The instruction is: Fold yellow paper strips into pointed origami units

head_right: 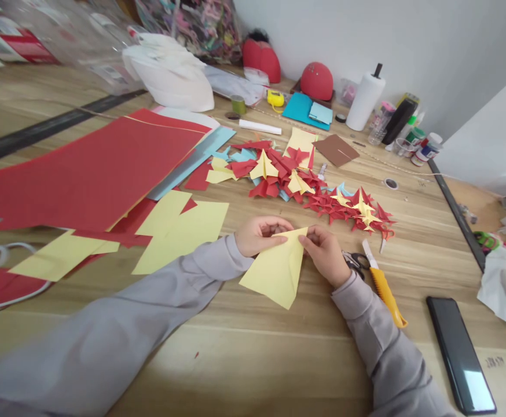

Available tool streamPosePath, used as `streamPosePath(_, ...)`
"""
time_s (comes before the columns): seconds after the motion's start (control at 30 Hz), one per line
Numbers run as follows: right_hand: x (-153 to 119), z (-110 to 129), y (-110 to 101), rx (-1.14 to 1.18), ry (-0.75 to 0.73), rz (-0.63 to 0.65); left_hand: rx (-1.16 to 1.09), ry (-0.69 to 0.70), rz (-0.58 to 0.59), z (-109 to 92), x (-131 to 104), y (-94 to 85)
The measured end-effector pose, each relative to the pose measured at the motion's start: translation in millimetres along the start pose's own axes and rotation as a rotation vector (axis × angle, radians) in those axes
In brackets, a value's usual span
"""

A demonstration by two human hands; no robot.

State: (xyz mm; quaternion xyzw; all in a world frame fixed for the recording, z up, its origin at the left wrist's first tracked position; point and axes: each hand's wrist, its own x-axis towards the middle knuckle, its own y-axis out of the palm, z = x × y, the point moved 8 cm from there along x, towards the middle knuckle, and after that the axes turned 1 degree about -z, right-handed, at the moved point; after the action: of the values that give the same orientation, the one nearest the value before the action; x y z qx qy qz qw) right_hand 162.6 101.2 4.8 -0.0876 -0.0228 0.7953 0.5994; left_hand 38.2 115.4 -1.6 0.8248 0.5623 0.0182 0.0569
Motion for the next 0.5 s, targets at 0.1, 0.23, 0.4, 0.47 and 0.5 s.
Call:
streamPosePath(0.1,1,-2,-2,-0.021,-0.031,-0.038,0.058,0.065,-0.045,-6,1,-3.9)
streamPosePath(0.23,3,1,-5,-0.208,-0.142,-0.120,0.173,0.151,-0.095,-13,2,-7.2)
streamPosePath(0.4,2,10,-6,-0.558,-0.256,-0.237,0.390,0.012,-0.127,-3,4,-9.8)
streamPosePath(0.47,-1,12,0,-0.692,-0.295,-0.241,0.535,-0.039,-0.163,-3,1,-11.7)
streamPosePath(0.5,-3,14,4,-0.757,-0.315,-0.235,0.617,-0.043,-0.176,-5,-1,-11.3)
